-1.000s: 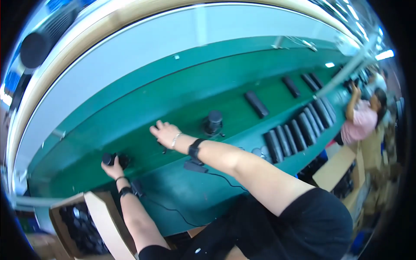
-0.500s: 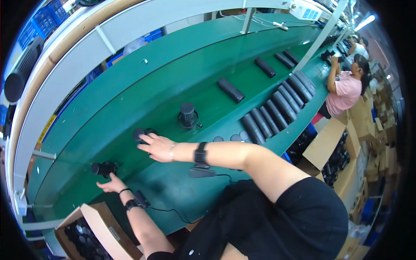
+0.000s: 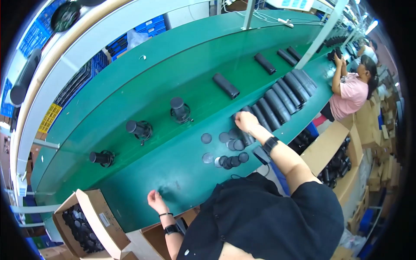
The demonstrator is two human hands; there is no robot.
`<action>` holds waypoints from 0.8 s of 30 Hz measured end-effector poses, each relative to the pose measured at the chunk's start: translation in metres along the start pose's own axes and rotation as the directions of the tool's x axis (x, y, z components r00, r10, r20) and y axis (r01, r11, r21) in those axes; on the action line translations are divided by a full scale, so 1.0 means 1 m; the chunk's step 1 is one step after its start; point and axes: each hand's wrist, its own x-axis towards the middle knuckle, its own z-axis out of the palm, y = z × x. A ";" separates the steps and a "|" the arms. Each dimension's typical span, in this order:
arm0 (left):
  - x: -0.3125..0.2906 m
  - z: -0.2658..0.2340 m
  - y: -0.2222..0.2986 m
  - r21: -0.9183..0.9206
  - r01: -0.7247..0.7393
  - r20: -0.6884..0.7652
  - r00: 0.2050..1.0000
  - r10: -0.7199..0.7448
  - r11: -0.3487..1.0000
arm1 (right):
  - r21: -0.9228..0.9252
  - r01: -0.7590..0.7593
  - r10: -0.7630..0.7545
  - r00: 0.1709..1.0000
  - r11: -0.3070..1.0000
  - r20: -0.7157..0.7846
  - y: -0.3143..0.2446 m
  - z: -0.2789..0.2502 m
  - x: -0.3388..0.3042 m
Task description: The person caps black cylinders by hand, placing a cap on each end of a cylinder, and then packs the capped cylinders into a cardboard box.
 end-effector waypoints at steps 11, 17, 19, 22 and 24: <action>-0.079 0.049 0.029 0.029 0.184 0.126 0.974 -0.186 0.983 | 0.092 0.374 -0.358 0.922 0.923 -0.150 -0.086 -0.011 0.060; -0.068 0.085 0.078 0.021 0.052 0.205 0.977 -0.055 0.998 | 0.117 0.224 -0.173 0.924 0.967 -0.340 -0.090 -0.020 0.135; -0.065 0.091 0.094 0.016 0.003 0.202 0.979 -0.006 1.000 | -0.033 0.031 -0.038 0.968 0.999 -0.249 -0.039 -0.030 0.157; -0.050 0.104 0.109 -0.020 -0.013 0.237 0.971 0.017 1.000 | -0.140 -0.179 0.157 0.975 0.974 -0.154 0.037 0.007 0.186; -0.045 0.108 0.109 0.004 -0.004 0.236 0.972 0.002 1.000 | -0.178 -0.183 0.186 0.983 0.967 0.001 0.056 0.020 0.182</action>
